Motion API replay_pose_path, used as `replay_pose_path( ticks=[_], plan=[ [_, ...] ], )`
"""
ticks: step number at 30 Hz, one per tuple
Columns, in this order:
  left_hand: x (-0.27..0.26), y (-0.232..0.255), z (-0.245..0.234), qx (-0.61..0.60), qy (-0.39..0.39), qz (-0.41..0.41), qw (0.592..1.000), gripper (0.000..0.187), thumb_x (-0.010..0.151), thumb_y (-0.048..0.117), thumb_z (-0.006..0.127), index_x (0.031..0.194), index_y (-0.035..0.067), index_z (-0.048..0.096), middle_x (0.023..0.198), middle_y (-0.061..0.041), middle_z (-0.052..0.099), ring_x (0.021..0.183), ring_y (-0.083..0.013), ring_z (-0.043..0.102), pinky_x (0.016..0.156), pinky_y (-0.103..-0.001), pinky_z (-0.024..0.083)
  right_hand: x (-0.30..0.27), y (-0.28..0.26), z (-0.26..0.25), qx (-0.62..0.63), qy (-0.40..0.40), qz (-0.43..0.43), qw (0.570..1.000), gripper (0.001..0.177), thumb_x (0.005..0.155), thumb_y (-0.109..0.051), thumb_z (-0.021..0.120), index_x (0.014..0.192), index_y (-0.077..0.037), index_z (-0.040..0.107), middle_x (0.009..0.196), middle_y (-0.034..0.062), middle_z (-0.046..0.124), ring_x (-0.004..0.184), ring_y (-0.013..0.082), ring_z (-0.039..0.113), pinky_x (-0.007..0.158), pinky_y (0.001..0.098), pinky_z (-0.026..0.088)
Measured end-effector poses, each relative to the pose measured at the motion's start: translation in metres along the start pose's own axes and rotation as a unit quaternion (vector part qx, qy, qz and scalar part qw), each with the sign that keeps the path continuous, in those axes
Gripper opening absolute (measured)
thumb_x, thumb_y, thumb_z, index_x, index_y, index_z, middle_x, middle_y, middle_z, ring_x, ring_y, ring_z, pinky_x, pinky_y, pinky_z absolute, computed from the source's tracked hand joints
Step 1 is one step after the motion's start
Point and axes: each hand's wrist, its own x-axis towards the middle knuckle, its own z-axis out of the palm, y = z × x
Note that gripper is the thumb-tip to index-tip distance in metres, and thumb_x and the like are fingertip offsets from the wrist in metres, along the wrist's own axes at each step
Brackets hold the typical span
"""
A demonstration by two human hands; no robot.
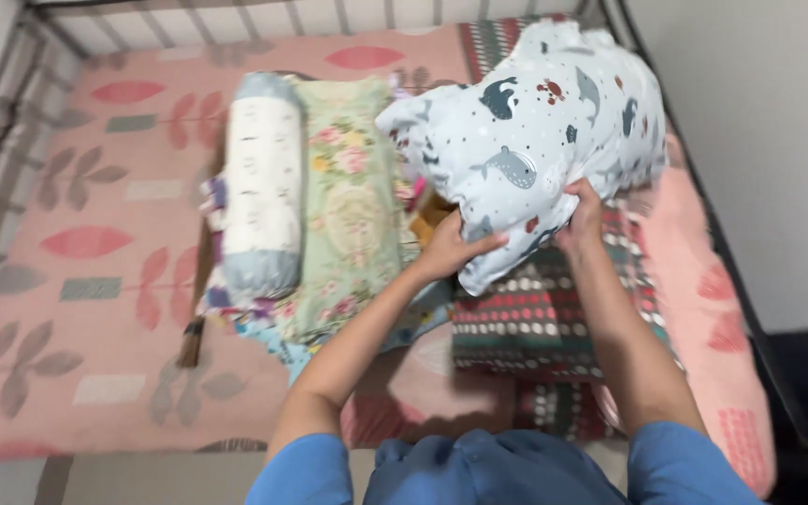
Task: Dusting a bed with a broom and then arranging various pillows and blankets on the mattress.
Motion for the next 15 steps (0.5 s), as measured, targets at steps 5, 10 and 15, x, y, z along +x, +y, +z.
replay_pose_path(
  ticks=[5, 10, 15],
  plan=[
    [-0.058, -0.012, -0.166, 0.126, 0.079, -0.171, 0.974, 0.072, 0.079, 0.03, 0.086, 0.134, -0.006, 0.058, 0.12, -0.02, 0.064, 0.112, -0.0285, 0.063, 0.101, -0.043, 0.05, 0.169, 0.09, 0.012, -0.087, -0.12, -0.001, 0.989, 0.06, 0.058, -0.022, 0.063, 0.116, -0.006, 0.07, 0.107, 0.0111, 0.076, 0.09, 0.0307, 0.074, 0.093, 0.0423, 0.058],
    [-0.117, -0.021, -0.297, 0.227, 0.334, -0.031, 0.914, 0.02, 0.101, 0.02, 0.062, 0.117, 0.008, 0.066, 0.097, -0.014, 0.068, 0.087, -0.0257, 0.068, 0.081, -0.038, 0.057, 0.164, 0.163, 0.121, -0.139, -0.231, -0.074, 0.96, 0.068, 0.057, -0.017, 0.06, 0.125, -0.014, 0.063, 0.115, 0.013, 0.072, 0.098, 0.0297, 0.071, 0.099, 0.0438, 0.052],
    [-0.128, -0.033, -0.311, 0.284, 0.275, -0.123, 0.91, 0.048, 0.107, 0.039, 0.051, 0.146, 0.013, 0.048, 0.144, -0.019, 0.05, 0.135, -0.0403, 0.05, 0.108, -0.054, 0.044, -0.04, 0.173, 0.193, -0.629, -0.184, -0.039, 0.754, 0.078, 0.091, -0.046, 0.066, 0.159, -0.016, 0.041, 0.139, 0.0288, 0.059, 0.132, 0.0418, 0.055, 0.112, 0.0533, 0.04]
  ],
)
